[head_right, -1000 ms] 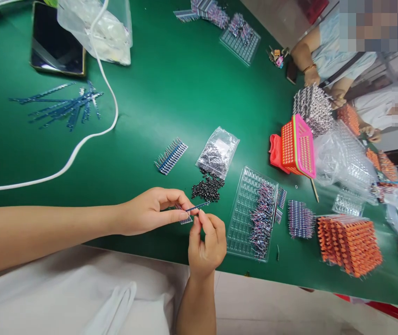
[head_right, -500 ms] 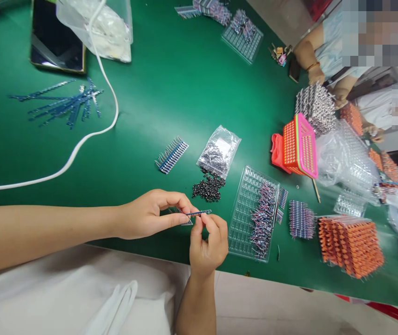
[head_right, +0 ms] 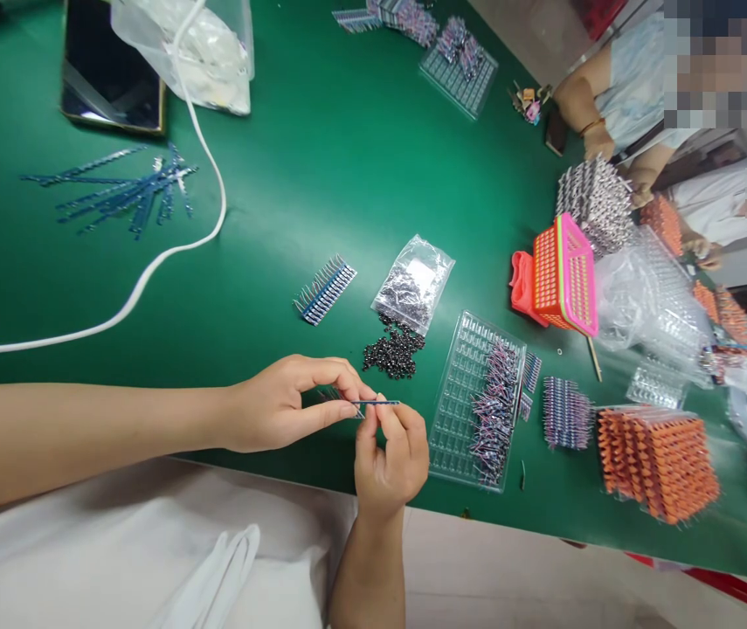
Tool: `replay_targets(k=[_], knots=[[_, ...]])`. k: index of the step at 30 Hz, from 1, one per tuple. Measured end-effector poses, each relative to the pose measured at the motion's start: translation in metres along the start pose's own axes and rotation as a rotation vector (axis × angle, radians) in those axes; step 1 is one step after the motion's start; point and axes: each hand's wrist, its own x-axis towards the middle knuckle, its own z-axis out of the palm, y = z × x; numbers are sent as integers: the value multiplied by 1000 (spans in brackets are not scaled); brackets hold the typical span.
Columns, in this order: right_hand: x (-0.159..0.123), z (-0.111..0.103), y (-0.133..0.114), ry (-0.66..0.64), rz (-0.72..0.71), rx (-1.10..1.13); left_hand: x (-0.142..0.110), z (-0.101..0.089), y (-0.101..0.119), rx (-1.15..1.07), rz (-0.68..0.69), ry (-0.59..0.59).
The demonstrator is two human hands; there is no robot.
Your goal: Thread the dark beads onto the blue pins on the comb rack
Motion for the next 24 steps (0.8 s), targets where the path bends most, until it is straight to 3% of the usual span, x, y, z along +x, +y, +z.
replay_targets(k=[11, 24], knots=[[0, 1, -1, 27, 65, 111, 0, 2, -4, 84, 135, 14], [-1, 1, -1, 58, 56, 123, -3, 4, -1, 83, 155, 16]])
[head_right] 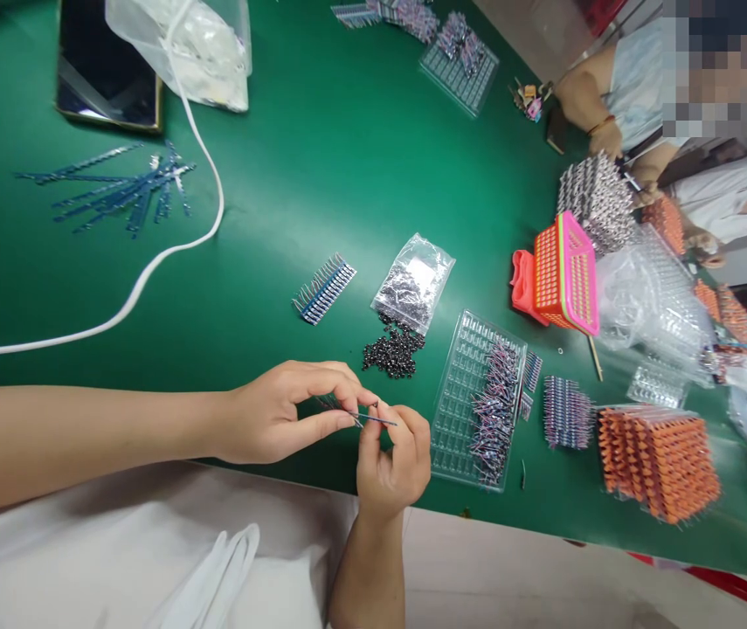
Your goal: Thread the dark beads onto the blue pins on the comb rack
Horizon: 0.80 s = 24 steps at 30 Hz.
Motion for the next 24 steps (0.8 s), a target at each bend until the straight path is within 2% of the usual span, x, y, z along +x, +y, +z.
replay_targets(k=[8, 19, 24], knots=[[-3, 0, 0, -7, 142, 71, -1, 0, -3, 42, 71, 0], [-1, -1, -2, -11, 130, 36, 0, 2, -6, 140, 255, -18], [-1, -1, -1, -5, 100, 24, 0, 2, -6, 147, 271, -15]])
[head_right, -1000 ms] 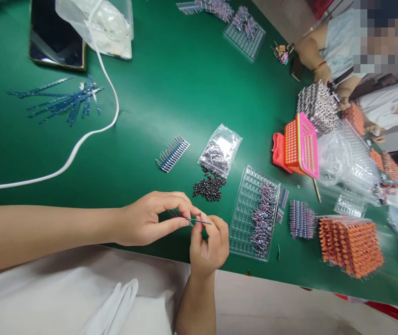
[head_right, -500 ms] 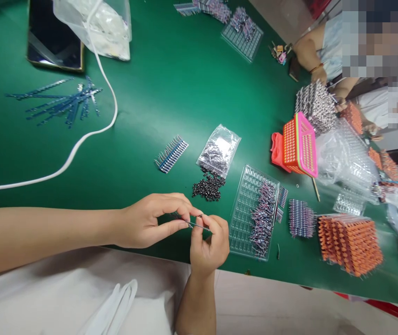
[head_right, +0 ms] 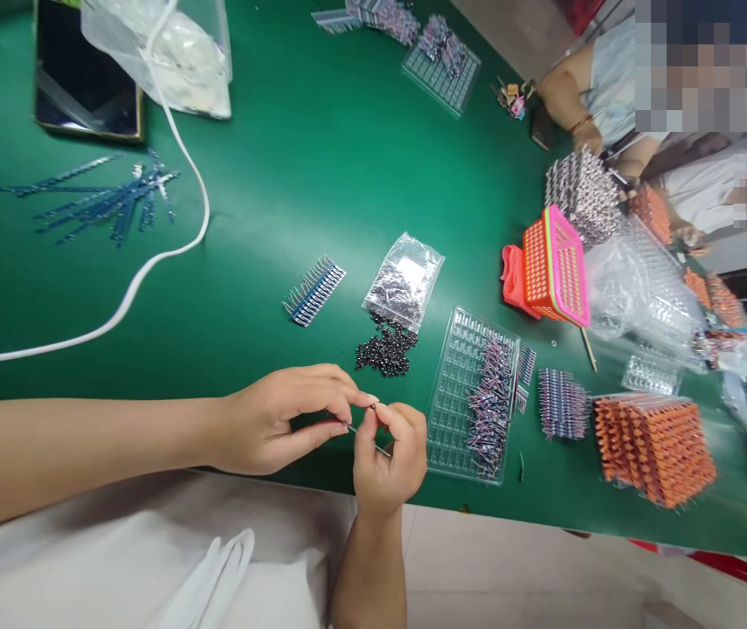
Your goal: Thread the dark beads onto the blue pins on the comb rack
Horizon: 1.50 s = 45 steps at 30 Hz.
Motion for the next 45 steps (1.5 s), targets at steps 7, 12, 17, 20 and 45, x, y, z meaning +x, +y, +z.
replay_targets(k=[7, 12, 17, 20, 45], knots=[[1, 1, 2, 11, -50, -14, 0, 0, 0, 2, -11, 6], [1, 0, 1, -14, -56, -20, 1, 0, 1, -9, -50, 9], [2, 0, 2, -22, -43, -36, -2, 2, -1, 1, -77, -1], [2, 1, 2, -16, -49, -38, -3, 3, -1, 14, -66, -5], [2, 2, 2, -4, -19, -17, -4, 4, 2, -29, -96, 12]])
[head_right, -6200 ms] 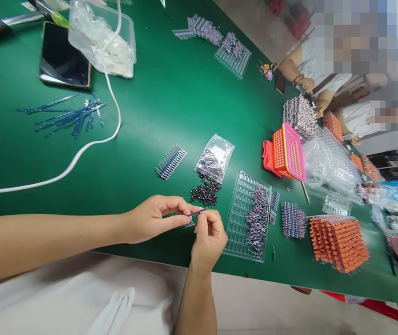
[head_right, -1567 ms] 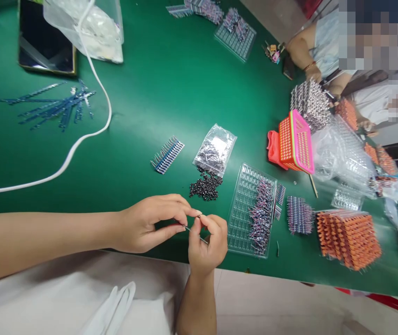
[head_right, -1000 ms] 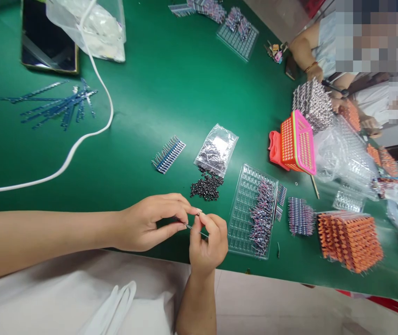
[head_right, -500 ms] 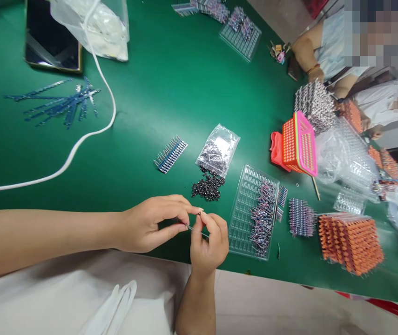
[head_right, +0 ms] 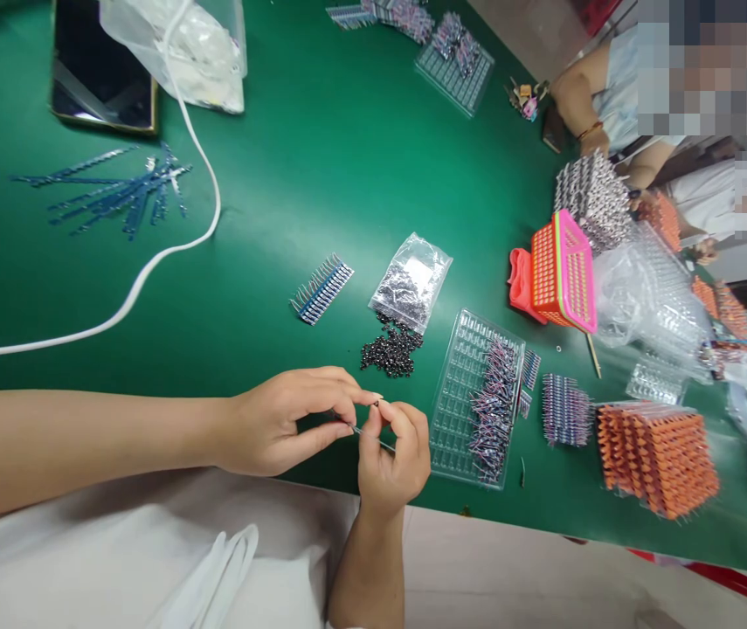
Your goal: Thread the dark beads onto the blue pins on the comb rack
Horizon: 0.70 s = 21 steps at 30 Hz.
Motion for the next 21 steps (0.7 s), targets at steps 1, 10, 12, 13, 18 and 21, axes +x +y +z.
replay_targets(k=[1, 10, 12, 13, 18, 21], knots=[[0, 0, 0, -4, 18, 20, 0, 0, 1, -29, -35, -2], [0, -4, -4, -82, 329, 353, 11, -3, -2, -471, -579, 93], [1, -5, -4, -112, 335, 377, 12, -3, -3, -549, -604, 115], [1, -5, -5, -123, 337, 379, 12, -3, -3, -575, -611, 120], [1, -5, -4, -135, 348, 378, 11, -1, -2, -584, -618, 132], [1, -4, -4, -116, 346, 414, 11, 0, -2, -553, -616, 132]])
